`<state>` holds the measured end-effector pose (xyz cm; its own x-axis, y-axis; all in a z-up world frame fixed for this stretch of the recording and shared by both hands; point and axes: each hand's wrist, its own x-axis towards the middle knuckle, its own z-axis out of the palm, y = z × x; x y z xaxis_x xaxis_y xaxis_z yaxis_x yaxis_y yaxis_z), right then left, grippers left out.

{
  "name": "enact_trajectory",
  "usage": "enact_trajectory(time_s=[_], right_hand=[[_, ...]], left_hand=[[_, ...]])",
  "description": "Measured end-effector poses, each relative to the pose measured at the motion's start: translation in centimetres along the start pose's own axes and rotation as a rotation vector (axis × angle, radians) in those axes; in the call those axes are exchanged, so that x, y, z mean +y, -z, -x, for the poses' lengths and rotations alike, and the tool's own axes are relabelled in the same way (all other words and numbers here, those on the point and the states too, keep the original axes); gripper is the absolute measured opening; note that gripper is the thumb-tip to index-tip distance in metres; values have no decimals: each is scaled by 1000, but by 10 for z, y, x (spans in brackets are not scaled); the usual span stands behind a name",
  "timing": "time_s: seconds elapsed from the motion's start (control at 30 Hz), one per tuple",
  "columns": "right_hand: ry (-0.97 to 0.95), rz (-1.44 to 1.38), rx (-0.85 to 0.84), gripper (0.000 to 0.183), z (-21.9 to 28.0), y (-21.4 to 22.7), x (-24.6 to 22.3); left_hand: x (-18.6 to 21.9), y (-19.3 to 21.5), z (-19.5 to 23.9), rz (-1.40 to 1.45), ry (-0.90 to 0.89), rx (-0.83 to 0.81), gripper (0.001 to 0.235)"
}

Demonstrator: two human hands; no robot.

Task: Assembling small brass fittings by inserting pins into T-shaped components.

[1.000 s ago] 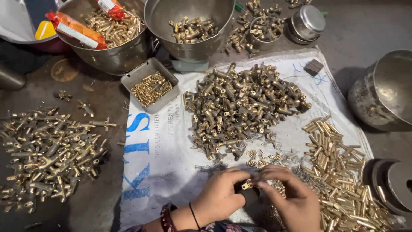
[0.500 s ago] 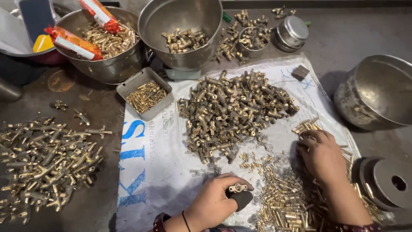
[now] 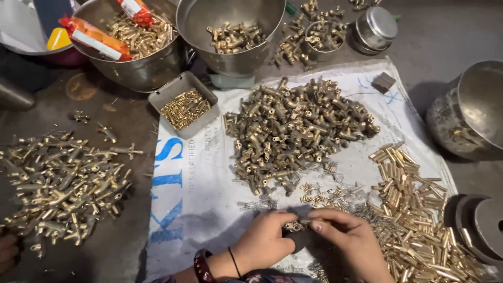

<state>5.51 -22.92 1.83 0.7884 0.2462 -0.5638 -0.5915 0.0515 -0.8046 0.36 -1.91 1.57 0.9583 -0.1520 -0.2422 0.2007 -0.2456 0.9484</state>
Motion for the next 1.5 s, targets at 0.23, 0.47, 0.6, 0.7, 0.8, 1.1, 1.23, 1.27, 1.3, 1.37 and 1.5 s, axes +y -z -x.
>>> enact_trajectory(time_s=[0.23, 0.47, 0.6, 0.7, 0.8, 1.1, 1.23, 1.27, 1.3, 1.37, 1.5], right_hand=[[239, 405, -213, 23, 11, 5, -16], [179, 432, -226, 23, 15, 7, -29], [361, 558, -370, 17, 18, 2, -32], [661, 891, -369, 19, 15, -3, -24], [668, 847, -509, 25, 8, -5, -19], [743, 1190, 138, 18, -56, -23, -34], [709, 1302, 282, 20, -63, -44, -30], [756, 1331, 304, 18, -65, -45, -28], [804, 1360, 326, 17, -67, -46, -26], [810, 1366, 328, 16, -66, -47, -26], [806, 1443, 289, 14, -70, -45, -29]], left_hand=[[11, 3, 16, -66, -246, 5, 24], [21, 5, 20, 3, -46, -141, 25], [-5, 1, 14, 18, -124, -142, 26], [-27, -5, 9, 382, -258, -229, 25], [-35, -5, 2, 596, 216, -210, 18], [-10, 9, -3, 553, 242, -137, 36], [-6, 8, 0, 541, 207, -98, 27], [-3, 9, 1, 590, 262, -81, 33], [0, 10, 0, 639, 316, -64, 38], [-8, 7, -2, 634, 319, -33, 38], [-27, 2, -9, 622, 171, 80, 31]])
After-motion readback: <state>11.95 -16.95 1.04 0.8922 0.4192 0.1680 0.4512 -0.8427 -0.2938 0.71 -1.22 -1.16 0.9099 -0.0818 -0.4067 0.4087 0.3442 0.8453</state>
